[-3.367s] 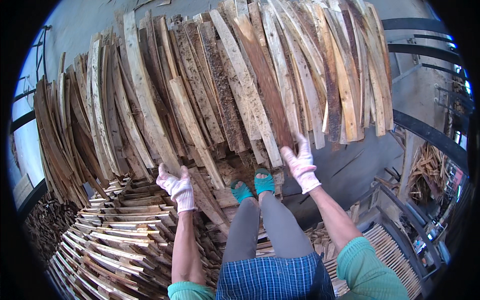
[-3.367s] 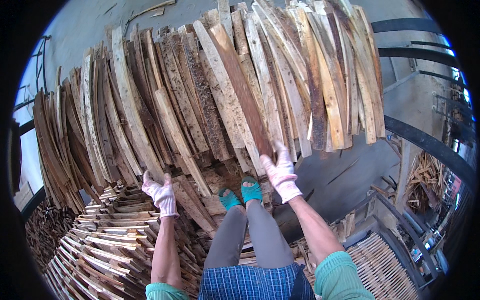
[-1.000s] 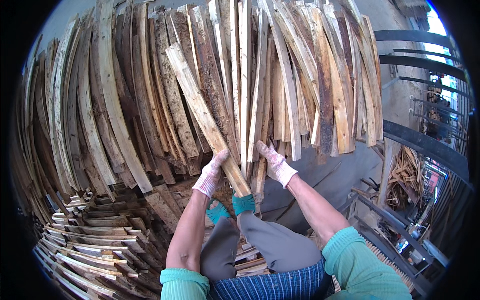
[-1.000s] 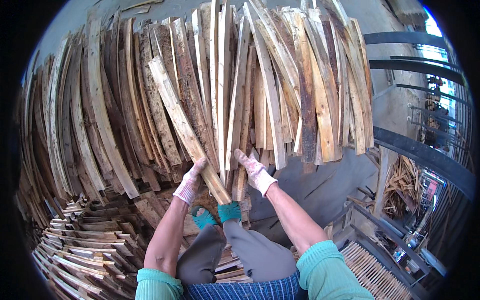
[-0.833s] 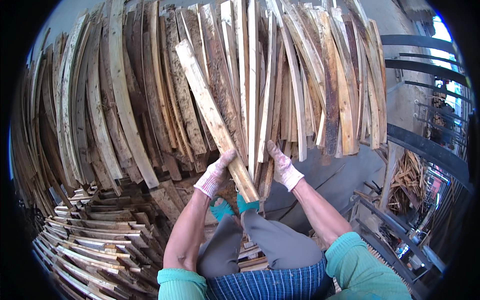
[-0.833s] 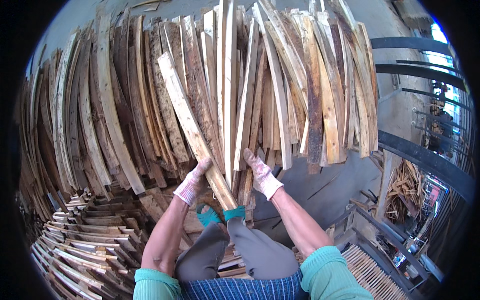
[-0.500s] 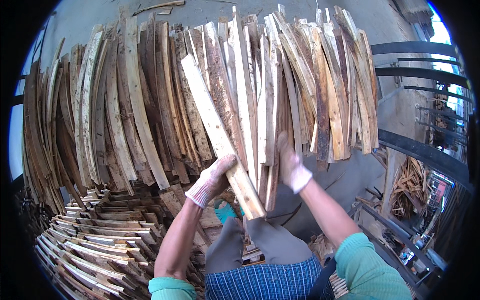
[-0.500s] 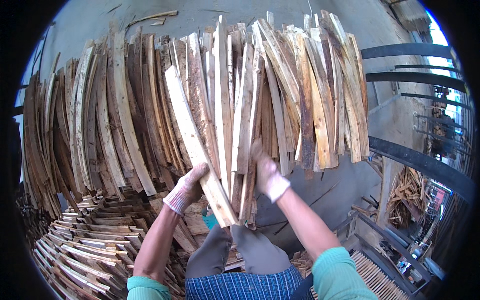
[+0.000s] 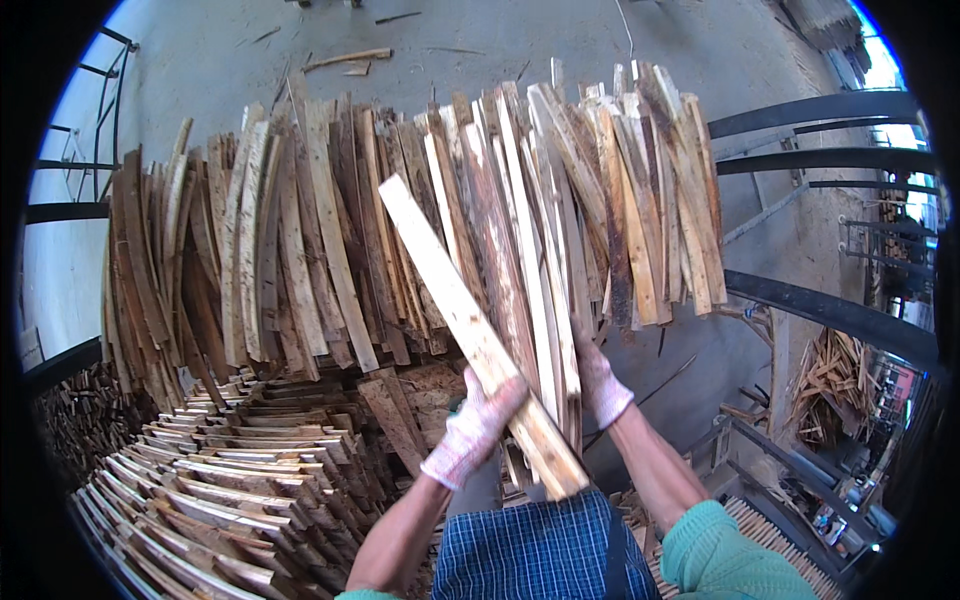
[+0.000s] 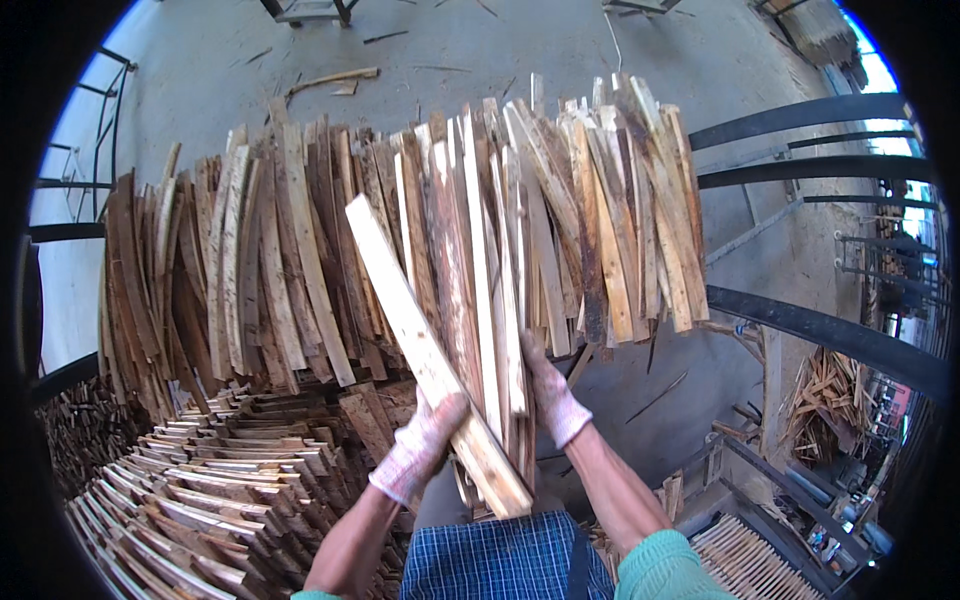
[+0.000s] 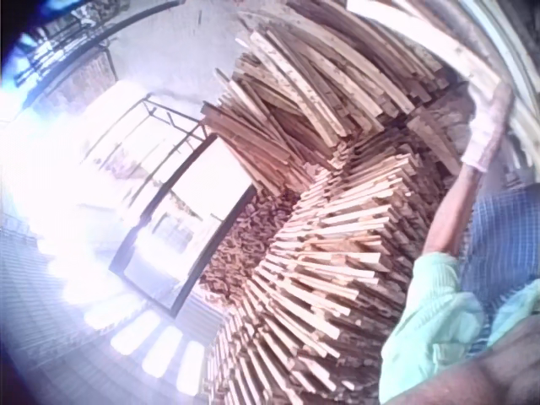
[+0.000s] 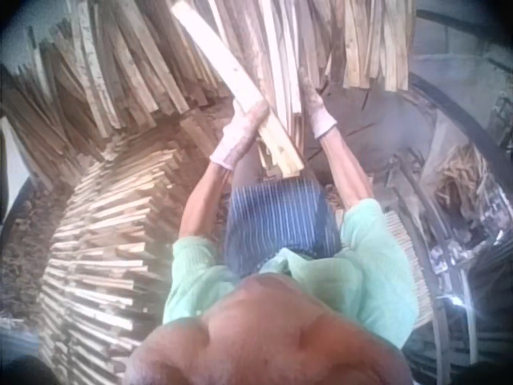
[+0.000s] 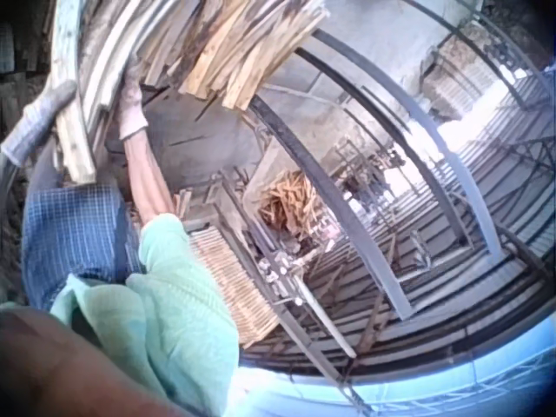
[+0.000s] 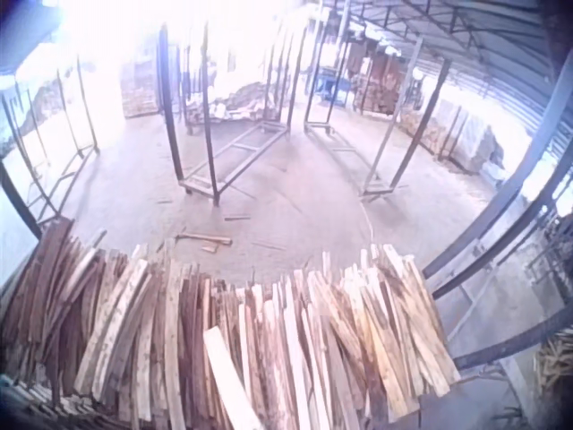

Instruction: The person picks up several thin wooden planks by hand and stacks them onto a large vertical pile in a warehouse.

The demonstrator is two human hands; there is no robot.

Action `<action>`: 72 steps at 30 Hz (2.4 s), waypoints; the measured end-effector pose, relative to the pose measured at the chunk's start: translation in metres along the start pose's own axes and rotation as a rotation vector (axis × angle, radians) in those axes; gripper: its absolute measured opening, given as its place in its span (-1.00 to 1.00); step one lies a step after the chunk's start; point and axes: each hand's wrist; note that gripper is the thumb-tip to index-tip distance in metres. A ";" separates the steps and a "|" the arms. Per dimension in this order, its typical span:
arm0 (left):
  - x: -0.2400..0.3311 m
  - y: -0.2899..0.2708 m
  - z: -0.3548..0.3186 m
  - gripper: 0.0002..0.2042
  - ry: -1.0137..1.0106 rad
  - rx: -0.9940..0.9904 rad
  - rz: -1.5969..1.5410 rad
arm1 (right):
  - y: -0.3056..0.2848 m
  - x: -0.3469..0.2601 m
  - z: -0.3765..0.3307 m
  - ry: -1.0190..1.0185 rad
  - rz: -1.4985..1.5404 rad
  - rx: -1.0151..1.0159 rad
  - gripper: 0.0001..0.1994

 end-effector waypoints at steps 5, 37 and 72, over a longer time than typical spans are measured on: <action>0.014 0.023 -0.099 0.07 -0.154 -0.057 -0.078 | 0.014 0.002 -0.091 0.046 -0.024 0.045 -0.20; 0.085 0.034 -0.256 0.14 -0.215 0.183 -0.272 | 0.143 -0.024 -0.187 0.405 -0.315 -0.049 -0.21; 0.109 -0.002 -0.341 0.06 0.569 0.511 -0.267 | 0.276 -0.016 -0.267 0.278 0.037 -0.499 -0.37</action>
Point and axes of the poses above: each hand's wrist, its own z-axis towards the middle knuckle, its own y-axis out of the palm, x = y × z, and after that the axes turned 14 degrees about z, right-handed
